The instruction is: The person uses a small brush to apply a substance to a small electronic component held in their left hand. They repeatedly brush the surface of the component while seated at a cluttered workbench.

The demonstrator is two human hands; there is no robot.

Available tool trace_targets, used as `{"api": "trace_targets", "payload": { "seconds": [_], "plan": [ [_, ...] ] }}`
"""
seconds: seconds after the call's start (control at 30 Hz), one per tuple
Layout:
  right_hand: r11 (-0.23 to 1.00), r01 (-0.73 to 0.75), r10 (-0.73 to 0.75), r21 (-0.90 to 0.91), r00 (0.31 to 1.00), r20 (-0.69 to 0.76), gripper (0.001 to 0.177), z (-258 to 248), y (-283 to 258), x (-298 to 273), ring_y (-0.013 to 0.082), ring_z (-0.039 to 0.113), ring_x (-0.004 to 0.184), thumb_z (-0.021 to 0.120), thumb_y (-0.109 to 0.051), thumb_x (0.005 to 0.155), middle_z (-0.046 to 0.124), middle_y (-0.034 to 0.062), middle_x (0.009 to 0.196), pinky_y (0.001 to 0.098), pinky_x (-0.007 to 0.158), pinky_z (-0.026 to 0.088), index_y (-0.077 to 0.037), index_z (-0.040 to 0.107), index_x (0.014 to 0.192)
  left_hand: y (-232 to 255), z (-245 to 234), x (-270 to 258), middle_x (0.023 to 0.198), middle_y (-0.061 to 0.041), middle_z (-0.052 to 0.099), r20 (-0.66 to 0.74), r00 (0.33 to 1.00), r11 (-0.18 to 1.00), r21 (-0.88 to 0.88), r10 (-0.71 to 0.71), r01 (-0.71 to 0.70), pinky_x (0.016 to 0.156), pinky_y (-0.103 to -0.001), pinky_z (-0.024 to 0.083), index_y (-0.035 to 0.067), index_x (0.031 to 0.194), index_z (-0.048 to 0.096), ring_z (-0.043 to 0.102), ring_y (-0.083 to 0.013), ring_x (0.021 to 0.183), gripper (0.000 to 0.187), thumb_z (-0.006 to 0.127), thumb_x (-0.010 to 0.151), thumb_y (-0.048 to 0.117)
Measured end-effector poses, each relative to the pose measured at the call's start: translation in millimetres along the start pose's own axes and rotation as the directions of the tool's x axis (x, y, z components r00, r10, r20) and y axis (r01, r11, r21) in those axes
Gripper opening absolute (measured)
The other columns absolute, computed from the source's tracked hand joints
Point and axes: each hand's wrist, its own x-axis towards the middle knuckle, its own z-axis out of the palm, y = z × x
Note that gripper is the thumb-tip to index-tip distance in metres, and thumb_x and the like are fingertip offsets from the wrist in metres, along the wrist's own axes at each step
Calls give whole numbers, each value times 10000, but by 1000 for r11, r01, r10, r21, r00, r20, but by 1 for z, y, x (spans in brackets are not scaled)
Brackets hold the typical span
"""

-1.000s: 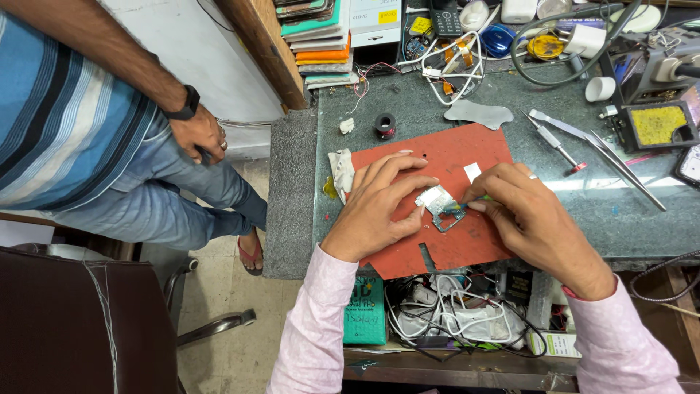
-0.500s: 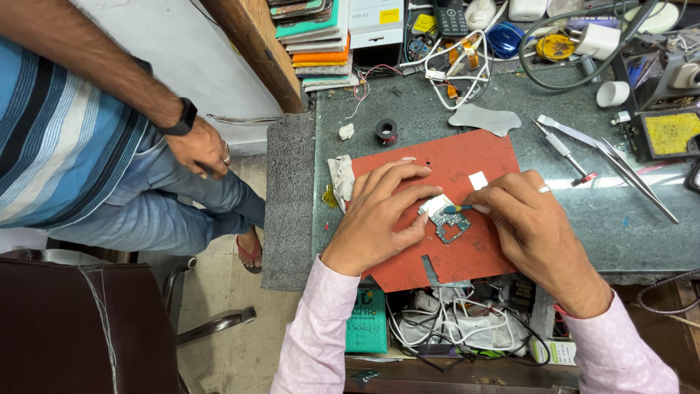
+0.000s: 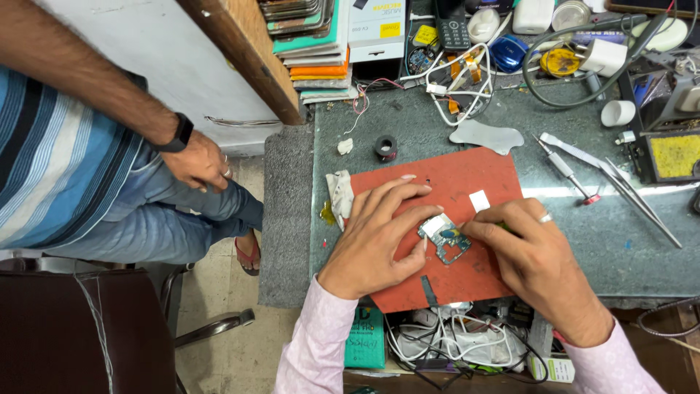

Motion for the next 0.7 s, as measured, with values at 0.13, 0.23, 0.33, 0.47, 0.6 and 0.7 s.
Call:
{"api": "trace_targets", "payload": {
  "seconds": [0.13,0.23,0.33,0.47,0.6,0.7],
  "plan": [
    [1000,-20,21,-19,999,43,485,1,1,1,268,627,900,647,107,677,669,43,965,395,763,511,-115,737,1099,0,-3,4,1450,-57,554,25,1000,1000,3,-5,5,1157,-459,332,155,1264,682,442,-290,1451,478,739,790,167],
    [1000,-8,9,-22,999,48,502,-1,0,5,282,619,905,652,97,632,675,38,964,395,763,524,-125,740,1073,1,-5,7,1444,-50,561,22,1000,1000,-7,0,0,1155,-454,341,167,1261,690,453,-284,1449,468,738,795,161],
    [1000,3,-2,-9,999,46,487,-3,2,7,287,621,925,643,108,647,671,43,979,398,792,522,-121,741,1066,-3,-5,10,1441,-52,562,15,1000,1000,-11,20,-20,1143,-456,349,163,1256,689,456,-288,1440,460,742,799,161],
    [1000,-9,8,20,999,40,466,-3,1,-1,299,623,951,627,108,686,669,43,1007,404,831,522,-117,745,1077,-4,0,4,1430,-48,565,10,999,999,3,35,-35,1138,-455,360,170,1254,691,463,-280,1435,453,742,804,160],
    [997,41,-45,58,996,76,491,-6,6,-2,315,618,982,605,108,686,671,67,1050,407,846,513,-111,739,1105,-8,3,1,1428,-51,563,-12,998,998,17,64,-64,1123,-456,357,170,1250,690,463,-281,1421,452,757,803,171],
    [997,16,-23,74,995,99,529,-10,6,-4,318,604,974,597,122,682,673,82,1055,415,851,494,-113,749,1131,-8,5,0,1423,-35,572,-33,996,996,38,79,-78,1131,-441,367,182,1246,699,474,-263,1425,443,748,806,162]
  ]
}}
